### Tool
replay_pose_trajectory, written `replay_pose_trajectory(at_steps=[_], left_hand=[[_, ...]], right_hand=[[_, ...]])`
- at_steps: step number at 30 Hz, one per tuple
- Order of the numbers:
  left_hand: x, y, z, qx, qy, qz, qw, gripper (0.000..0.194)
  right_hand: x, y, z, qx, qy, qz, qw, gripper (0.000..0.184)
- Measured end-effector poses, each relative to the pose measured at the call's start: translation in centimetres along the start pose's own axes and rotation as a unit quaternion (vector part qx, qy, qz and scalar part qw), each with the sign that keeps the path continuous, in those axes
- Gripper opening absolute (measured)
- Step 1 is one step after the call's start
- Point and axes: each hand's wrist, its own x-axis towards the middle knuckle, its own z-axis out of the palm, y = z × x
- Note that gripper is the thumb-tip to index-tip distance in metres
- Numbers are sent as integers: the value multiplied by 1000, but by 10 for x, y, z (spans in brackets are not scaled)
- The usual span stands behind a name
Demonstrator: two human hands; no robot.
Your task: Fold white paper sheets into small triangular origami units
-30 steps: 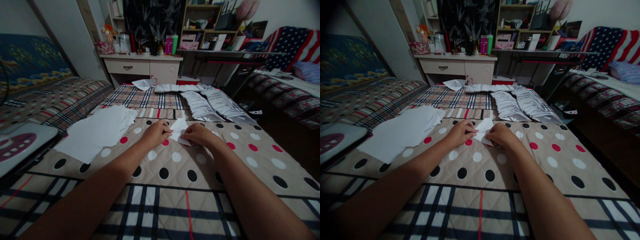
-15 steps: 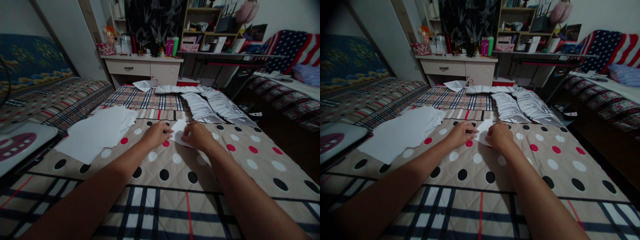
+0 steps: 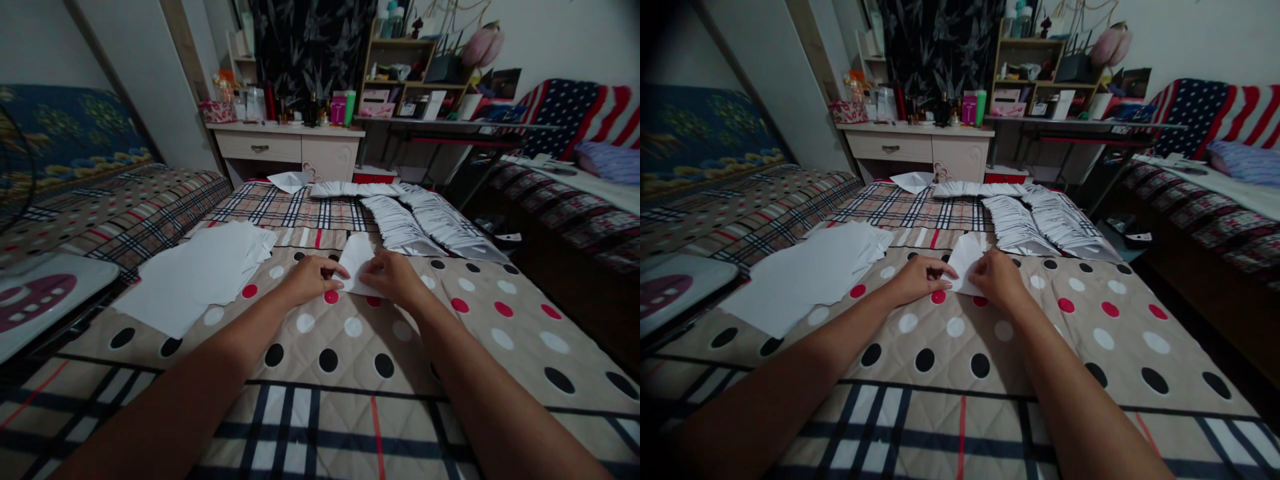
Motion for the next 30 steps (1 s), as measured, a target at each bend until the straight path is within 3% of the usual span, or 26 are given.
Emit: replay_pose_trajectory(at_steps=[4,10,26,28,30], left_hand=[[-1,2,-1,-29,-26,13,999,26],[-2,9,-2,-65,-20,-13,998,29],[-2,11,1,-113,-22,-31,993,31],[-2,13,1,-122,-8,-29,992,29],[-1,14,2,-135,42,-28,990,27]], right_hand=[[-1,-1,-2,47,34,-37,998,7],[-1,-3,-6,74,72,-53,993,5],[-3,-6,-8,151,31,-38,987,10],[-1,-5,-6,162,30,-33,986,10],[1,-2,-3,181,83,-34,979,6]])
